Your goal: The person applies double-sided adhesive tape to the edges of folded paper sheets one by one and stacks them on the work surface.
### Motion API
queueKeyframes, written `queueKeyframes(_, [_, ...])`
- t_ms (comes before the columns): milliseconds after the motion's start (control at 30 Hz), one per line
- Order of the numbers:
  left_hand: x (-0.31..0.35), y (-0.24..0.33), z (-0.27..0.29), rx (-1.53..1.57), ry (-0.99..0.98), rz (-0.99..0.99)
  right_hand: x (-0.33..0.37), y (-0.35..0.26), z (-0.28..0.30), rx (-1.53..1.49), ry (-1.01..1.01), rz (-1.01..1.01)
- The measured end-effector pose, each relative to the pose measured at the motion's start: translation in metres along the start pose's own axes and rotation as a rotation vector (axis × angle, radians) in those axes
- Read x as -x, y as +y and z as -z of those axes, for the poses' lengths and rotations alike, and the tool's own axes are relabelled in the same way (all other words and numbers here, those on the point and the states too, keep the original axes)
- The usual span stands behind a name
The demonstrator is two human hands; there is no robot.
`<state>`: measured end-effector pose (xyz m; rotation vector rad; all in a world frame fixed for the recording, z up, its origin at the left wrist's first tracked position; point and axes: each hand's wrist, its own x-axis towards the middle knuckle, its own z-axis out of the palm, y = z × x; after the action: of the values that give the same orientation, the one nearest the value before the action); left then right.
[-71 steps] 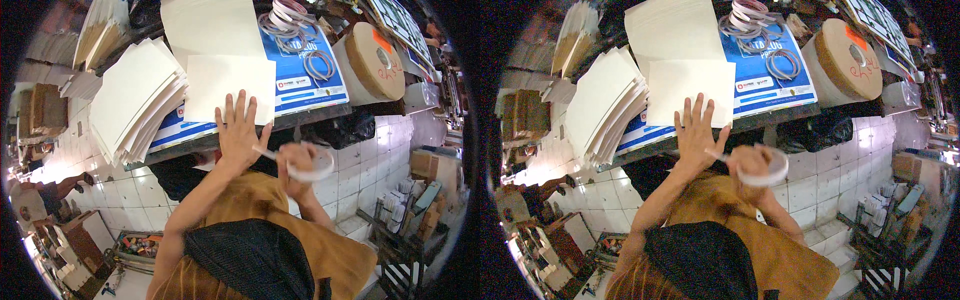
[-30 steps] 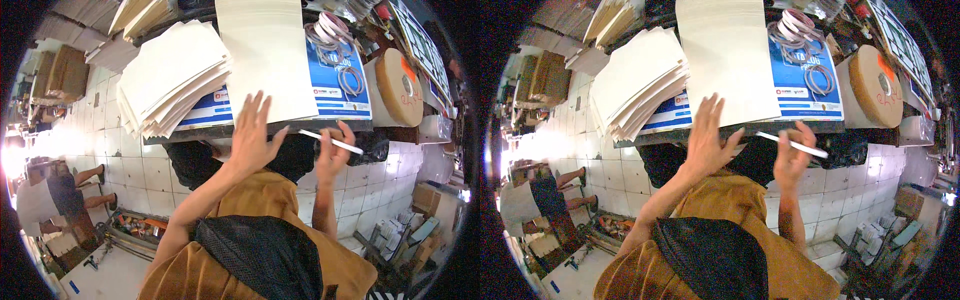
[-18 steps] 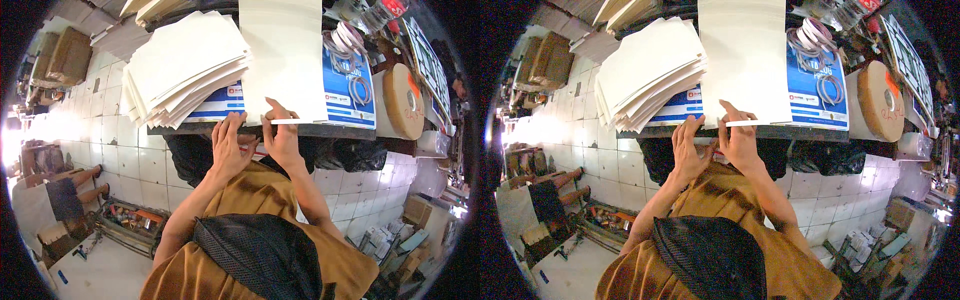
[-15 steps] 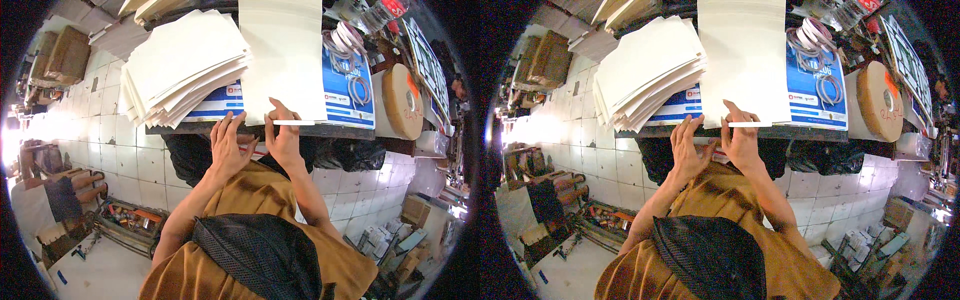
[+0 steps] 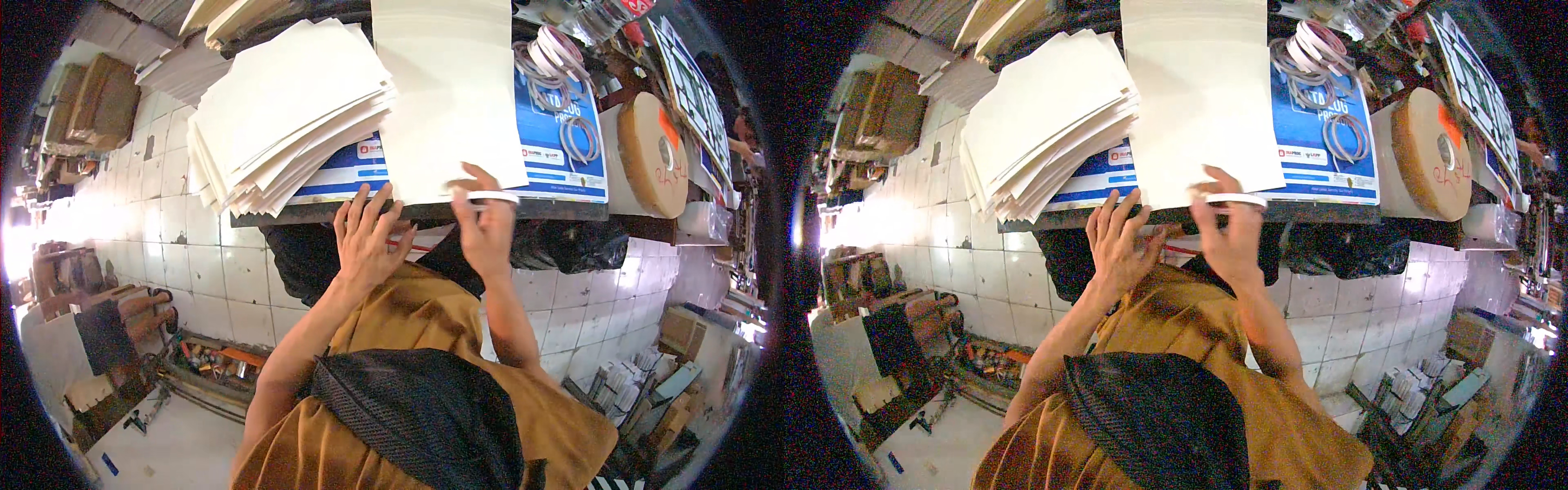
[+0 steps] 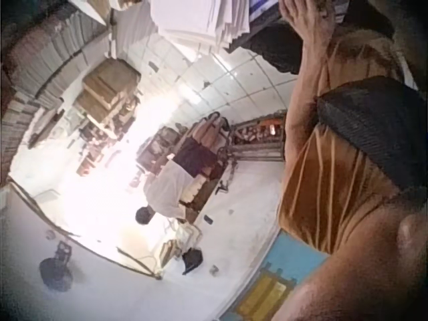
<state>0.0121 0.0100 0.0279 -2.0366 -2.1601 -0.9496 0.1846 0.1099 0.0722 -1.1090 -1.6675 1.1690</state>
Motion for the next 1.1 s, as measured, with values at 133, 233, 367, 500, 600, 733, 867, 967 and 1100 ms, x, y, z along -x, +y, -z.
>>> queueKeyframes(133, [0.002, 0.0, -0.003, 0.014, 0.035, 0.002, -0.01, -0.003, 0.066, -0.267, 0.324, -0.045])
queueKeyframes(233, [0.001, -0.004, -0.006, -0.012, 0.068, -0.019, -0.022, 0.018, 0.102, -0.1, 0.413, 0.017])
queueKeyframes(367, [0.003, -0.005, -0.007, -0.035, 0.058, -0.022, -0.03, 0.053, 0.12, 0.662, 0.383, 0.342])
queueKeyframes(500, [0.004, -0.007, -0.007, -0.024, 0.049, -0.028, -0.027, 0.05, 0.106, 0.566, 0.372, 0.21])
queueKeyframes(600, [0.003, -0.007, -0.008, -0.027, 0.046, -0.047, -0.028, 0.059, 0.107, 0.556, 0.36, 0.169])
queueKeyframes(733, [0.004, -0.007, -0.007, -0.03, 0.034, -0.036, -0.029, 0.062, 0.108, 0.659, 0.345, 0.216])
queueKeyframes(867, [0.004, -0.005, -0.003, -0.009, 0.002, -0.024, -0.03, 0.067, 0.108, 0.747, 0.315, 0.289])
queueKeyframes(967, [-0.003, 0.006, 0.013, -0.07, -0.065, 0.035, -0.027, 0.064, 0.107, 0.826, 0.313, 0.288])
queueKeyframes(1100, [-0.043, 0.026, 0.035, -0.211, -0.118, 0.129, -0.004, 0.032, 0.093, 0.69, 0.305, 0.29])
